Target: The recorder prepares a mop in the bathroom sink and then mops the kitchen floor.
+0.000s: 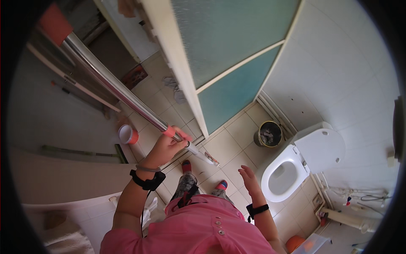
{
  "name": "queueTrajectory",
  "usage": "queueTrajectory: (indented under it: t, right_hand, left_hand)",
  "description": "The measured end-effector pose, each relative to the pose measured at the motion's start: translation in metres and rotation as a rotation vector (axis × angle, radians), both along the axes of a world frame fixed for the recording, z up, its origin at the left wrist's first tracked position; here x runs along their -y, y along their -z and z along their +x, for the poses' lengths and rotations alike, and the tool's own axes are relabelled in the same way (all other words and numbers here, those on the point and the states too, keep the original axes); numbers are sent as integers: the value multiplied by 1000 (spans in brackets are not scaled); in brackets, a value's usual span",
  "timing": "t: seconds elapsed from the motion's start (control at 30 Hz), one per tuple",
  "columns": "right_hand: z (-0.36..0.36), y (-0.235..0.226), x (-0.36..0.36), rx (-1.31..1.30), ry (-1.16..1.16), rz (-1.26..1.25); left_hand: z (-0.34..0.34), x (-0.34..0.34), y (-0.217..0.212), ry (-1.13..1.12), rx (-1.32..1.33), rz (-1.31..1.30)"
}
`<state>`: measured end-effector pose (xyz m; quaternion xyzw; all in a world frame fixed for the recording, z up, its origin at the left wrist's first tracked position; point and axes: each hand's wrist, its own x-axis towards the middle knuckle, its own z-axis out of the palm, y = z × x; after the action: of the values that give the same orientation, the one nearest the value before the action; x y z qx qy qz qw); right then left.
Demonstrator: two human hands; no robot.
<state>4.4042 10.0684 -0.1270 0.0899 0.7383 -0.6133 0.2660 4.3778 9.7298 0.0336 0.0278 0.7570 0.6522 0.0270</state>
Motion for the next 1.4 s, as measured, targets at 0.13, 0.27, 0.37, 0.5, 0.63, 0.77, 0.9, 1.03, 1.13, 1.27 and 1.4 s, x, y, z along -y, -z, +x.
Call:
queueTrajectory:
  t: [0.13, 0.27, 0.37, 0.5, 0.63, 0.77, 0.9, 1.03, 1.13, 1.27, 1.4]
  right_hand:
    - [-21, 8, 73, -34, -226, 13]
    - [-47, 2, 173, -94, -444, 23]
    - [-71, 10, 256, -118, -496, -20]
    - [-104, 13, 369, -132, -547, -91]
    - [-137, 11, 472, -264, -596, -77]
    - [-170, 15, 551, -514, -626, -72]
    - [-220, -7, 609, -608, -709, 123]
    - [-276, -10, 654, -642, -679, 114]
    - [-322, 6, 678, -729, -669, 111]
    - [-371, -4, 711, -613, -645, 10]
    - [-424, -14, 734, -444, -637, 78]
  left_hand:
    - [25, 70, -6, -114, 20, 3]
    - [30, 152, -1, -277, 13, 15]
    - [23, 219, -3, -342, -2, 60]
    - [-1, 305, -11, -381, -75, 141]
    - [-30, 379, -33, -397, -59, 166]
    - [-63, 436, -40, -366, -218, 201]
    - [-106, 477, -56, -343, -240, 176]
    - [-163, 507, -75, -276, -257, 156]
    - [-218, 529, -86, -161, -273, 148]
    - [-285, 561, -108, -26, -199, 76]
    - [-356, 596, -113, 3, -228, 183]
